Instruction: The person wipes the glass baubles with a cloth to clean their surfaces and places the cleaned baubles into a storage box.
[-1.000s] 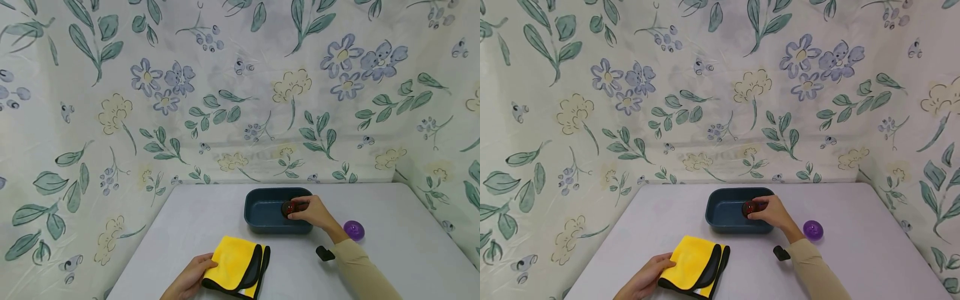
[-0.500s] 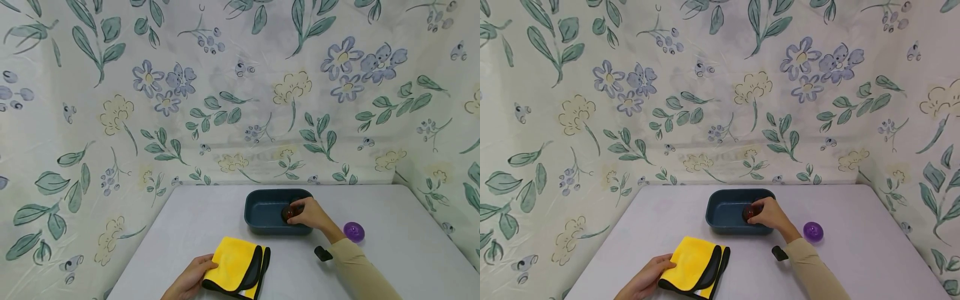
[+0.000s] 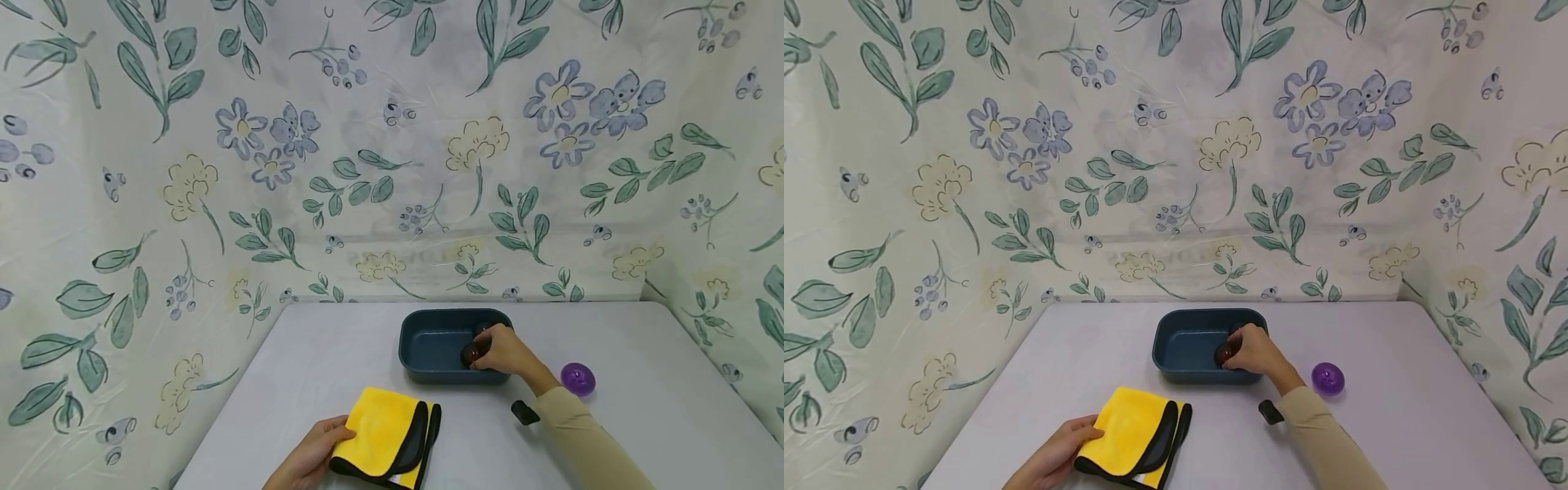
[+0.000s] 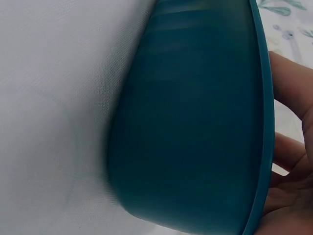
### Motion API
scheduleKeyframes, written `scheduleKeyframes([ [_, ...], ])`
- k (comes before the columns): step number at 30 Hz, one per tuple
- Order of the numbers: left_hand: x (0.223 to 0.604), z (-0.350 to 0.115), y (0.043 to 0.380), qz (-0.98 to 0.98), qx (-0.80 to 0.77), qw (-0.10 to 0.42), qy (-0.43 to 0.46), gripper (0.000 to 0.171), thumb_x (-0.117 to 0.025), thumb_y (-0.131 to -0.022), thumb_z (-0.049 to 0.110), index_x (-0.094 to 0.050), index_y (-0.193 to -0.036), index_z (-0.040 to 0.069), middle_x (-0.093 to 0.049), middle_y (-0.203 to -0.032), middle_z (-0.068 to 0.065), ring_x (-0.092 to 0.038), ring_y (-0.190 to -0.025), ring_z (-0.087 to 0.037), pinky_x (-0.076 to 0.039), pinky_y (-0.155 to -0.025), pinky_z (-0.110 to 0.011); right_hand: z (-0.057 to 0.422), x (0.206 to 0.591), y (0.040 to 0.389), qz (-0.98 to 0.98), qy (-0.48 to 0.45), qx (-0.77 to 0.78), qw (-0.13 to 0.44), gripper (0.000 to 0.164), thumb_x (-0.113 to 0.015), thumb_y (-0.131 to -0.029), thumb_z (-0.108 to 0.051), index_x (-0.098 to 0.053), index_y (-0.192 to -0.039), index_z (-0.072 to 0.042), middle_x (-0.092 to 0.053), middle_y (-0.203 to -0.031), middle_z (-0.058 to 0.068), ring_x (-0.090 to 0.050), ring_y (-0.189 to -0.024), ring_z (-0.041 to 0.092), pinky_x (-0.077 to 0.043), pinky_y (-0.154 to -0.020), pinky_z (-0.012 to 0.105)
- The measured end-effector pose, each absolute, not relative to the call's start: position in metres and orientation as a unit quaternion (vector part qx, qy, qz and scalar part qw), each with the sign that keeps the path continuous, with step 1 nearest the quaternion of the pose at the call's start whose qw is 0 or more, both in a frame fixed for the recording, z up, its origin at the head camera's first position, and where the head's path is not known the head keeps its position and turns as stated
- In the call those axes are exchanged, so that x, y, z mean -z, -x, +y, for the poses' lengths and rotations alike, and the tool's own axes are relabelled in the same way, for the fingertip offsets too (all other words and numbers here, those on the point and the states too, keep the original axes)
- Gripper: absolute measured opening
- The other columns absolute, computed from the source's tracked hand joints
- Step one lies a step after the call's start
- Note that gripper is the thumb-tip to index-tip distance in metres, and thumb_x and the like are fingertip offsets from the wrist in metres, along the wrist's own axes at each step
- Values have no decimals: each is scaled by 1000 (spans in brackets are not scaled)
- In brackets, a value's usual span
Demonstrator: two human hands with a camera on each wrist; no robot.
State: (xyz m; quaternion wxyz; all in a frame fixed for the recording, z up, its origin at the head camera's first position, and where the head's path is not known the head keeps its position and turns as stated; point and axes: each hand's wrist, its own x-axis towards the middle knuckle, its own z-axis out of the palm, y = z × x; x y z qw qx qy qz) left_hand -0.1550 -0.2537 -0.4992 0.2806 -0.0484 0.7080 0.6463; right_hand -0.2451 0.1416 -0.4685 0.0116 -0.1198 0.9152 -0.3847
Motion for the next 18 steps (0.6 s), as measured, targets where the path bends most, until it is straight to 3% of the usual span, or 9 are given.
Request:
scheduleKeyframes([
  [10, 500, -256, 154, 704, -650, 283, 43, 64, -54, -100, 13, -32, -150, -21, -58, -145, -28, -69, -111, -14, -61, -95, -33, 140, 467, 248, 922, 101, 372, 35, 46, -93, -71, -11, -75, -110, 5, -74, -110, 16, -69, -97, 24, -61, -89, 45],
  [18, 498, -255, 153, 702, -653, 283, 41, 64, -53, -100, 12, -31, -150, -22, -59, -143, -28, -69, -111, -15, -61, -95, -33, 149, 455, 238, 918, 102, 382, 38, 56, -90, -76, -14, -70, -122, 9, -73, -122, 22, -69, -112, 33, -59, -98, 50],
])
